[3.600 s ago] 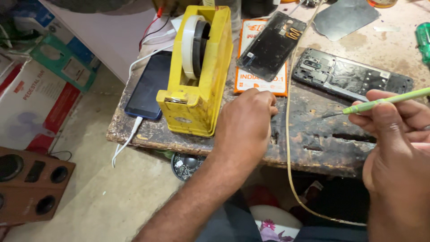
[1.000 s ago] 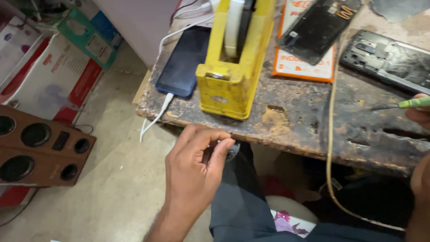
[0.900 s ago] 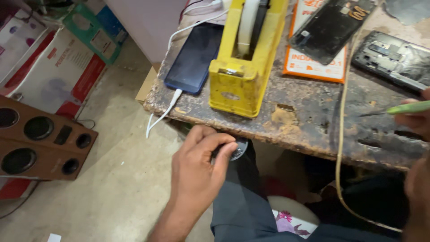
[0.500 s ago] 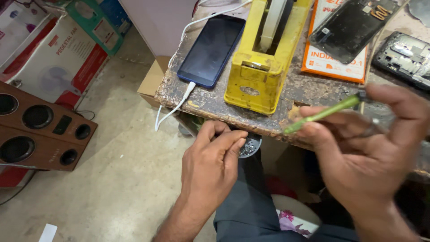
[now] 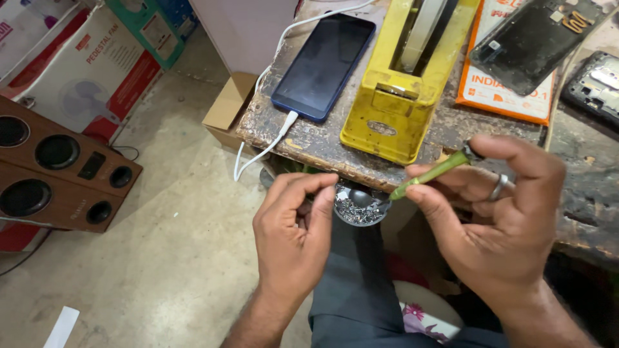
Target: The person uses a green-handled screwdriver to remove screws from a disassembled mobile phone. They place the screws into a small metal container and continue working on the phone chassis.
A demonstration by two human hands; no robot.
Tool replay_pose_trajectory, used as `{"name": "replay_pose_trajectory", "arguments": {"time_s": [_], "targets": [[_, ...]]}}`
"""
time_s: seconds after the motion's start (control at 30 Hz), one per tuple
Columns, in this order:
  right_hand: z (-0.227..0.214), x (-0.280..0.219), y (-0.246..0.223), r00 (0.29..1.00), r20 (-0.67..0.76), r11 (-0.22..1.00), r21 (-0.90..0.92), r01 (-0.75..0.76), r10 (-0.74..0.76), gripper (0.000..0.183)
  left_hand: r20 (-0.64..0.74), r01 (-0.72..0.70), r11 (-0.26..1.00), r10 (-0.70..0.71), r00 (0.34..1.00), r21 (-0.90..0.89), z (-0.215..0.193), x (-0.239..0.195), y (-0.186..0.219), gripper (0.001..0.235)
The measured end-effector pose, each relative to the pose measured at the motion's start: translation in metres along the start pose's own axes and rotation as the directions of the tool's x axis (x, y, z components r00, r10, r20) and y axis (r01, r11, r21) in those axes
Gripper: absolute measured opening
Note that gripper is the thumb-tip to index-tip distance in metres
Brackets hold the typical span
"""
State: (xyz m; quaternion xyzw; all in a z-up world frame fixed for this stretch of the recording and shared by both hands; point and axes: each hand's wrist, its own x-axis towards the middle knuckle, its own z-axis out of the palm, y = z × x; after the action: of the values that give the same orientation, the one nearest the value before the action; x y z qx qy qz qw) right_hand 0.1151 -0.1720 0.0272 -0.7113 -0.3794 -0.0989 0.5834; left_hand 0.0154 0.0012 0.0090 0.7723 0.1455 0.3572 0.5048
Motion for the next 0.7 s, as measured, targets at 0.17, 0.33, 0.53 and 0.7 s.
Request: {"name": "replay_pose_trajectory", "arguments": {"time_s": [0.17, 0.33, 0.53, 0.7], "targets": [[0.005, 0.005, -0.003, 0.999, 0.031, 0.999, -0.021, 0.045, -0.045, 0.061, -0.071, 0.116, 0.992, -0.119, 0.99, -0.048, 0.002, 0.0, -0.009, 0.018], [0.022, 0.008, -0.004, 0.996, 0.056, 0.997, 0.005, 0.071, -0.071, 0.061, -0.095, 0.224, 0.954, -0.247, 0.964, -0.201, 0.007, -0.001, -0.017, 0.02], [0.028, 0.012, 0.004, 0.994, 0.09, 0.995, 0.083, 0.05, -0.057, 0.058, -0.029, 0.312, 0.886, -0.341, 0.939, -0.343, 0.008, -0.005, -0.023, 0.023], [0.032, 0.009, 0.004, 0.995, 0.095, 0.993, 0.119, 0.014, -0.025, 0.059, -0.011, 0.305, 0.898, -0.326, 0.945, -0.318, 0.009, -0.009, -0.024, 0.024]]}}
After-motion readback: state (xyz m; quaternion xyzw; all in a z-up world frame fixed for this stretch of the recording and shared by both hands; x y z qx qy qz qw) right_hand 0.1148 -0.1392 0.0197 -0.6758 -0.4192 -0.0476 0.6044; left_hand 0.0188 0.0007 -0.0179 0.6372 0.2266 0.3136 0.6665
